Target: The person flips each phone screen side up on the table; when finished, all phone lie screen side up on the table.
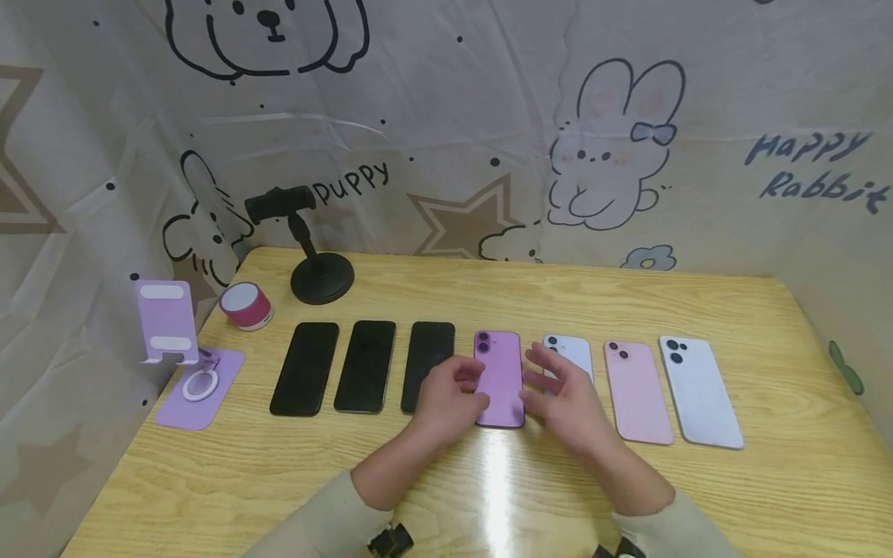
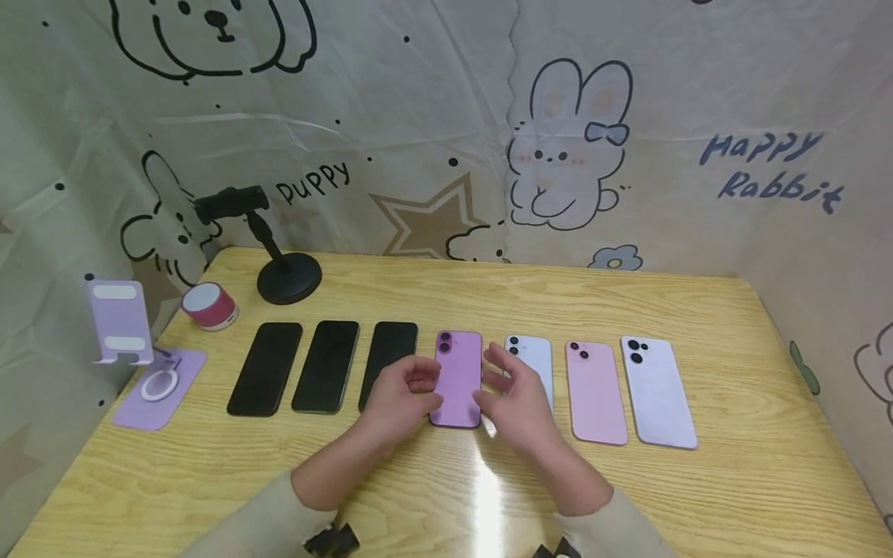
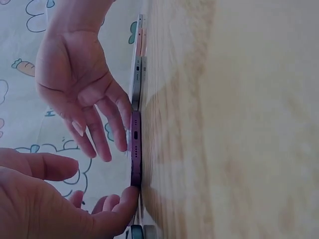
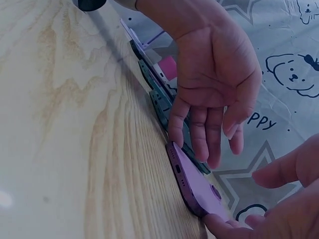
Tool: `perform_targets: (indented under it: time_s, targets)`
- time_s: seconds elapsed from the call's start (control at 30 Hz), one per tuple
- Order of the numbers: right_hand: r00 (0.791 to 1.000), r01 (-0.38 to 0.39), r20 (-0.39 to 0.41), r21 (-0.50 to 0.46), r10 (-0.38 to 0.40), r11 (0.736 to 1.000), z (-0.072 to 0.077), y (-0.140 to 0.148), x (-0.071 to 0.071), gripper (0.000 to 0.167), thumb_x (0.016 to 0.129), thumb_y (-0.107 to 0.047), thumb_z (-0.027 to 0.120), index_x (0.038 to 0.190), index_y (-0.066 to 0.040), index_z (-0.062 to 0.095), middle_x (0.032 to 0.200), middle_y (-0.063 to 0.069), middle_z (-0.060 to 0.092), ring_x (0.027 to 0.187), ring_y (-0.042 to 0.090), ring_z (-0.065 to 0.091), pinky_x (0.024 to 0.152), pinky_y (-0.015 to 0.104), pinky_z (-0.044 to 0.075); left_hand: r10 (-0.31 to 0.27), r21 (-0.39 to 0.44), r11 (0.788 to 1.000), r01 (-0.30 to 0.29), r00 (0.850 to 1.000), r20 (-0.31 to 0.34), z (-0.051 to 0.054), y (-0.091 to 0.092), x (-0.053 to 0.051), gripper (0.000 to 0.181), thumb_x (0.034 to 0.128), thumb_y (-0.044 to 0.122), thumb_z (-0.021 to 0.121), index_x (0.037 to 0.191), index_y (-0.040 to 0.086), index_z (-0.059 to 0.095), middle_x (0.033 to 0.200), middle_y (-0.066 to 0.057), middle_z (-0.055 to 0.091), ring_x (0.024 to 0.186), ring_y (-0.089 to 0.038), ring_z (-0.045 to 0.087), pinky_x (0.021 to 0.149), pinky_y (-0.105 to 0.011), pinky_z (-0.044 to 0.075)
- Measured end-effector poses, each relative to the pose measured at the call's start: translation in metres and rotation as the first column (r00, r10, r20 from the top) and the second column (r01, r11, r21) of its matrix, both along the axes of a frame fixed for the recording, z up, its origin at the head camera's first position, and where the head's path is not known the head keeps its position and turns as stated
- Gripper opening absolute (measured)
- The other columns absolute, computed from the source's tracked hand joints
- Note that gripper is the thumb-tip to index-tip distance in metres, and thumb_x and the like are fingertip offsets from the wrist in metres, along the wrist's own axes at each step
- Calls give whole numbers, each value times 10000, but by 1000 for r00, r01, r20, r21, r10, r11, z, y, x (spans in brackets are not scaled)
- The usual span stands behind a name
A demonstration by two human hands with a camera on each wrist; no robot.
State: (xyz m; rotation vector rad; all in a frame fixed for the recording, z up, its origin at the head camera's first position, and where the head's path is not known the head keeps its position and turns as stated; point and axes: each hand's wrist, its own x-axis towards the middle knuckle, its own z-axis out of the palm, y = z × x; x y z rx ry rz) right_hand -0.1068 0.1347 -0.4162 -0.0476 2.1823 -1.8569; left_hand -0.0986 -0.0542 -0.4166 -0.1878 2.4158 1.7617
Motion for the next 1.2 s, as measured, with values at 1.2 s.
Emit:
perform_targets:
  time_s: [1.2]
  targets:
    - [988, 113, 121, -117, -98, 987, 1, 1, -10, 679, 790, 229, 635, 1425, 29, 497, 1364, 240, 543, 1191, 310, 584, 883, 303, 527, 80, 317, 939, -132, 982, 172, -2, -7, -17, 562, 734, -194, 660, 1276, -61, 600, 1086, -139, 630, 994, -257, 600, 715, -289, 538]
